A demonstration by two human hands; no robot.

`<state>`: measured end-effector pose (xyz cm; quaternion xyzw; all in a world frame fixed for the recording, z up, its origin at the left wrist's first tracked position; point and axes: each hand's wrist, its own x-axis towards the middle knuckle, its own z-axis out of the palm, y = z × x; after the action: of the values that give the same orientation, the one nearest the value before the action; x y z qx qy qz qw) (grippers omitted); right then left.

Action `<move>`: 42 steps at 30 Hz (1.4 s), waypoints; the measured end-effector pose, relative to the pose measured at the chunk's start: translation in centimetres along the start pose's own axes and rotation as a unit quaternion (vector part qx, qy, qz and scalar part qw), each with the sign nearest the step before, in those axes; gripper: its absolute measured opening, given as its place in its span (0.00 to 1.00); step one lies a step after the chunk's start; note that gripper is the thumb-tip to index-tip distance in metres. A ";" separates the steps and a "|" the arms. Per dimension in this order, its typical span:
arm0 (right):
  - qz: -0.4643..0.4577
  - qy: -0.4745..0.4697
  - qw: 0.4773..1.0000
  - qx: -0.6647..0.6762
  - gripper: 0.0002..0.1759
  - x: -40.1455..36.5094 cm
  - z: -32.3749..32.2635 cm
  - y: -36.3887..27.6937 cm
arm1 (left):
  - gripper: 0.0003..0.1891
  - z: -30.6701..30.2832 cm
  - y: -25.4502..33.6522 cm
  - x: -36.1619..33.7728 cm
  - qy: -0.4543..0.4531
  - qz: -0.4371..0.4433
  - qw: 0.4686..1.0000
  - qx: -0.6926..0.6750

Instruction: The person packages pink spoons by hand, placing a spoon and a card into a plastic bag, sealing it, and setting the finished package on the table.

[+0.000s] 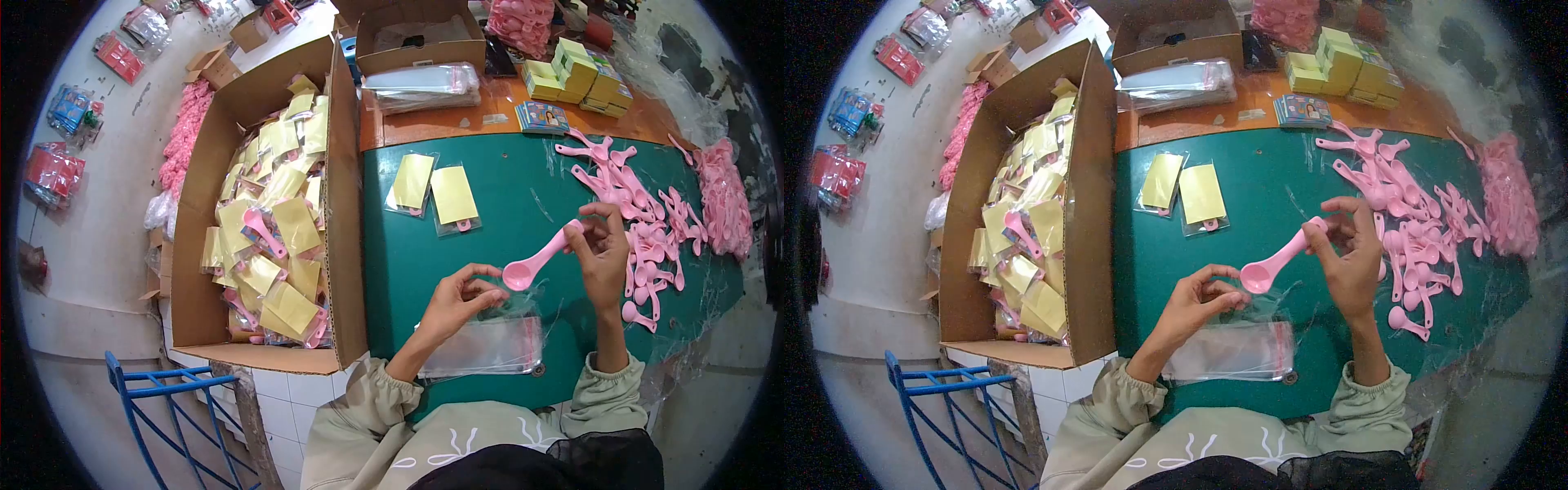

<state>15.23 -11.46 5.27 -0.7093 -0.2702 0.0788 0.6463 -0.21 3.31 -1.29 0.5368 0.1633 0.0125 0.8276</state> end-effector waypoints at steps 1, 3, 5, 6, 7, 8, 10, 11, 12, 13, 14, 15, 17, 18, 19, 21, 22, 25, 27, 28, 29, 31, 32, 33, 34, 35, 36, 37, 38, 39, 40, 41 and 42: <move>-0.005 -0.005 1.000 0.000 0.10 -0.1 0.1 0.2 | 0.18 -0.1 0.0 0.0 0.000 0.000 1.000 0.005; -0.014 -0.015 1.000 -0.001 0.10 -0.2 0.4 0.6 | 0.17 -0.3 0.0 0.1 -0.001 0.000 1.000 0.014; -0.017 -0.029 0.999 -0.028 0.09 -0.3 0.4 0.4 | 0.18 -0.1 0.2 0.0 -0.001 -0.005 1.000 0.013; -0.019 -0.036 0.998 -0.041 0.09 -0.4 0.5 0.3 | 0.18 -0.1 0.3 0.0 -0.001 -0.008 1.000 0.012; -0.013 -0.046 0.998 -0.041 0.09 -0.5 0.5 0.4 | 0.19 0.0 0.3 0.0 -0.010 -0.008 1.000 0.014; -0.007 -0.056 0.998 -0.041 0.09 -0.5 0.7 0.5 | 0.20 0.1 0.2 0.0 -0.018 -0.007 1.000 0.016; -0.007 -0.071 0.996 -0.048 0.09 -0.8 1.0 0.5 | 0.21 0.1 0.3 0.1 -0.044 -0.008 0.999 -0.004; -0.012 -0.077 0.995 -0.055 0.09 -1.0 1.3 0.4 | 0.21 0.1 0.5 0.2 -0.061 -0.009 0.998 -0.026; -0.018 -0.084 0.994 -0.062 0.09 -1.2 1.6 0.3 | 0.21 0.0 0.8 0.2 -0.078 -0.010 0.996 -0.048; -0.030 -0.089 0.994 -0.061 0.09 -1.5 1.8 0.2 | 0.19 0.4 1.3 0.2 -0.056 0.005 0.998 -0.034; -0.042 -0.093 0.993 -0.061 0.09 -1.7 1.9 0.0 | 0.18 1.0 2.0 0.2 -0.035 0.021 0.999 -0.021; -0.055 -0.098 0.992 -0.061 0.09 -1.8 2.0 -0.1 | 0.16 1.4 2.4 0.3 -0.015 0.038 0.999 -0.008; -0.073 -0.099 0.989 -0.080 0.13 -1.8 1.6 -0.6 | 0.16 0.5 2.5 0.3 -0.064 0.033 0.997 0.029; -0.081 -0.099 0.988 -0.090 0.15 -1.7 1.4 -0.9 | 0.16 0.1 2.6 0.3 -0.089 0.029 0.994 0.047; -0.140 -0.135 0.976 -0.094 0.18 -1.3 1.4 -1.5 | 0.16 0.1 2.9 0.3 -0.076 0.032 0.996 0.034; -0.254 -0.208 0.939 -0.103 0.26 -0.2 1.9 -2.6 | 0.17 0.5 3.9 0.0 -0.049 0.036 0.998 0.007; -0.255 -0.243 0.930 -0.104 0.28 -0.1 2.3 -2.7 | 0.17 0.9 4.4 -0.1 -0.033 0.064 0.997 -0.003; -0.226 -0.337 0.913 -0.051 0.30 1.2 3.0 -2.6 | 0.18 1.2 5.2 0.0 0.008 0.123 0.992 -0.040; -0.152 -0.354 0.923 0.000 0.27 5.5 2.4 -1.7 | 0.18 0.8 4.6 0.2 0.029 0.126 0.988 -0.078; -0.112 -0.348 0.931 -0.002 0.25 7.9 2.1 -1.1 | 0.18 0.6 4.6 0.1 0.029 0.122 0.989 -0.075; -0.070 -0.311 0.946 -0.060 0.23 11.3 1.4 0.4 | 0.18 0.3 4.8 0.0 0.029 0.119 0.990 -0.072; -0.176 -0.103 0.921 -0.331 0.20 18.9 -0.7 7.7 | 0.18 0.0 4.9 -0.1 0.029 0.116 0.991 -0.062; -0.114 -0.071 0.899 -0.417 0.19 22.4 -2.0 10.3 | 0.18 -0.1 4.6 -0.1 0.030 0.116 0.991 -0.056; -0.051 -0.039 0.865 -0.497 0.20 24.9 -3.0 12.5 | 0.19 -0.2 4.4 -0.3 0.032 0.116 0.991 -0.051; -0.002 -0.056 0.862 -0.503 0.20 26.0 -3.8 14.4 | 0.18 -0.3 4.4 -0.4 0.028 0.114 0.992 -0.053; 0.048 -0.072 0.857 -0.507 0.19 27.1 -4.3 16.0 | 0.18 -0.5 4.2 -0.4 0.029 0.119 0.991 -0.055; 0.100 -0.089 0.849 -0.511 0.19 27.7 -4.3 17.0 | 0.17 -0.5 4.0 -0.3 0.029 0.123 0.990 -0.057; 0.056 -0.026 0.875 -0.480 0.20 27.6 -3.9 17.7 | 0.17 -0.6 3.7 -0.3 0.029 0.125 0.990 -0.061; 0.014 0.039 0.894 -0.447 0.21 26.9 -3.8 18.5 | 0.17 -0.9 3.6 -0.1 0.026 0.121 0.991 -0.050; -0.028 0.102 0.905 -0.411 0.22 26.3 -3.7 18.3 | 0.17 -0.9 3.7 -0.1 0.025 0.116 0.991 -0.059; -0.010 0.115 0.897 -0.428 0.20 26.3 -3.6 17.8 | 0.17 -0.8 3.9 -0.1 0.024 0.110 0.991 -0.068; -0.022 0.122 0.892 -0.435 0.19 26.1 -3.6 17.4 | 0.17 -0.7 4.0 -0.1 0.022 0.102 0.991 -0.077; -0.034 0.129 0.886 -0.444 0.17 25.7 -3.7 17.0 | 0.17 -0.7 4.0 -0.1 0.017 0.102 0.992 -0.075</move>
<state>43.34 -2.53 -4.40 -0.9163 -0.2155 -0.1632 0.2956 0.16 5.55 2.01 0.4868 0.1207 0.1178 0.8571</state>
